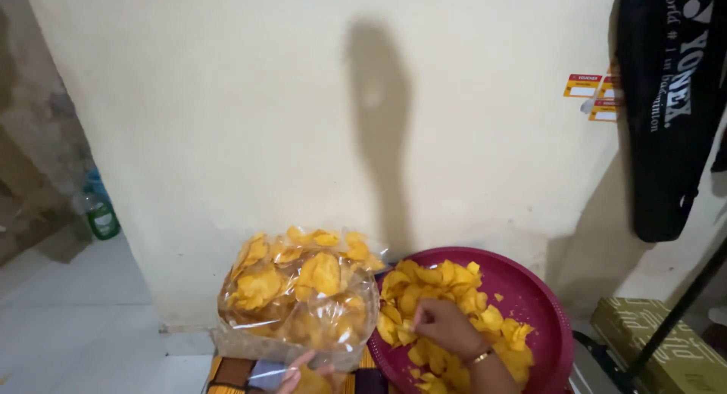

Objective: Packaging yellow fruit chips into small plastic bags and placing them in a basket

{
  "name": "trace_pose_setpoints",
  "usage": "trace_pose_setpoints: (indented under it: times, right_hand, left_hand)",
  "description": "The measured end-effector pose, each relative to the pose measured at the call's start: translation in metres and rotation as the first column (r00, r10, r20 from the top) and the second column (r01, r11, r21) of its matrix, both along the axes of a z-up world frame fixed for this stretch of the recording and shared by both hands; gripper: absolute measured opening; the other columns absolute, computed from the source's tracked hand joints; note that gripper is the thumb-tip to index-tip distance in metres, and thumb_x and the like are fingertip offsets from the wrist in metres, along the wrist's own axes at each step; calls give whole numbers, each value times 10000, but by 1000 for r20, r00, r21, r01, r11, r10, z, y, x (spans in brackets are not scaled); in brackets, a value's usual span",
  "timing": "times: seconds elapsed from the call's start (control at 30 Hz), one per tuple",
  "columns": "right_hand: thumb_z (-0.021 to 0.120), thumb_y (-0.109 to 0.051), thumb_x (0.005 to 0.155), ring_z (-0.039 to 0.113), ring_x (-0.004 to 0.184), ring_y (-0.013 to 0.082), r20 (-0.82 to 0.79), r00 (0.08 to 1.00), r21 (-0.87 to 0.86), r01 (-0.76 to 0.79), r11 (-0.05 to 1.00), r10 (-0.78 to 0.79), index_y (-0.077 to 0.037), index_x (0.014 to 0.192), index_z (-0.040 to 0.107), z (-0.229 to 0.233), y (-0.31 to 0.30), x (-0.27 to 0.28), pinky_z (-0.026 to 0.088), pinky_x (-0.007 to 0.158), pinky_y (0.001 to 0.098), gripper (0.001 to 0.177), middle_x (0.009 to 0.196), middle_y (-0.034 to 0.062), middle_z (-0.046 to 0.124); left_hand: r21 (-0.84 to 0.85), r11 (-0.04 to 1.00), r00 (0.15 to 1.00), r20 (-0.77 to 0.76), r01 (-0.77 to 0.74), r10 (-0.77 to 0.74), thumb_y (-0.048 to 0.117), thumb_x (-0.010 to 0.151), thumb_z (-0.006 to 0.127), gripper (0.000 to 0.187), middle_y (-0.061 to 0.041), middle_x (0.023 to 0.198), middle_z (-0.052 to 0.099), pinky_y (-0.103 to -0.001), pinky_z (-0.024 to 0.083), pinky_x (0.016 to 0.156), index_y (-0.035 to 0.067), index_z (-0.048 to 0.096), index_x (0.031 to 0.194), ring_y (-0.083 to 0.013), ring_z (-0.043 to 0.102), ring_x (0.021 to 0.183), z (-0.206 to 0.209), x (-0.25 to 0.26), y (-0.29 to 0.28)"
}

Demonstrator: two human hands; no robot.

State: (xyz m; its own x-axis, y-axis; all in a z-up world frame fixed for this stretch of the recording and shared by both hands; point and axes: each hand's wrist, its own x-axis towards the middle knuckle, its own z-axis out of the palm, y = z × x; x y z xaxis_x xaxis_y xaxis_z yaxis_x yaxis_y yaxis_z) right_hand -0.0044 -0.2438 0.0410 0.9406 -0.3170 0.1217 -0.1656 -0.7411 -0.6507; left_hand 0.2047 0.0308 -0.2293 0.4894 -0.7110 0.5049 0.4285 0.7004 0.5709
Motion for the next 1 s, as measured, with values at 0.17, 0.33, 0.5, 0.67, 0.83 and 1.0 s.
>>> trace_pose_setpoints:
  times: [0.17, 0.33, 0.5, 0.67, 0.83, 1.0]
  right_hand:
    - [754, -72, 796, 665, 703, 54, 64, 954, 170, 279, 945, -293, -197, 1004, 787, 1, -4, -3, 549, 662, 206, 245, 781, -73, 719]
    - [700, -130, 935, 633, 676, 122, 67, 869, 422, 420, 803, -490, -131, 1192, 779, 59, 34, -25, 560, 621, 223, 269, 867, 49, 779]
    - [643, 35, 939, 686, 719, 289, 344, 778, 750, 109, 653, -525, 47, 1088, 675, 38, 19, -29, 617, 697, 372, 153, 821, 198, 701]
    - [700, 45, 875, 727, 663, 274, 466, 748, 734, -28, 679, -473, 20, 1000, 677, 27, 23, -25, 594, 600, 351, 130, 758, 187, 726]
    - [719, 39, 874, 739, 681, 262, 370, 845, 658, 54, 751, -385, 16, 967, 691, 33, 33, -26, 627, 623, 328, 101, 789, 179, 749]
    - [776, 34, 839, 735, 607, 232, 392, 901, 665, -136, 734, -189, 14, 946, 719, 19, 25, -24, 582, 555, 302, 123, 700, 180, 783]
  left_hand:
    - [419, 903, 849, -442, -89, 289, 155, 889, 467, 598, -467, 1334, 588, -675, 453, 990, -41, 465, 1454, -630, 590, 1071, 245, -106, -5]
    - [8, 994, 994, -7, -107, 107, 221, 929, 576, 564, -328, 1208, 685, -481, 581, 864, -11, 487, 1435, -432, 705, 1043, 130, -55, -55]
    - [345, 926, 886, -369, -151, 282, 175, 851, 551, 614, -469, 1037, 715, -584, 570, 734, -114, 556, 1392, -595, 718, 798, 158, -99, -38]
    - [407, 913, 844, -501, 37, 189, -12, 855, 590, 419, -409, 1323, 643, -580, 558, 885, -95, 608, 1265, -553, 662, 1060, 200, -128, -30]
    - [490, 872, 961, -242, 2, 134, 85, 882, 622, 445, -327, 1247, 713, -491, 578, 920, 1, 624, 1319, -437, 719, 1132, 194, -128, -28]
    - [510, 858, 948, -300, 66, 105, 19, 888, 615, 464, -373, 1187, 724, -532, 605, 858, -28, 619, 1350, -521, 744, 976, 181, -121, -33]
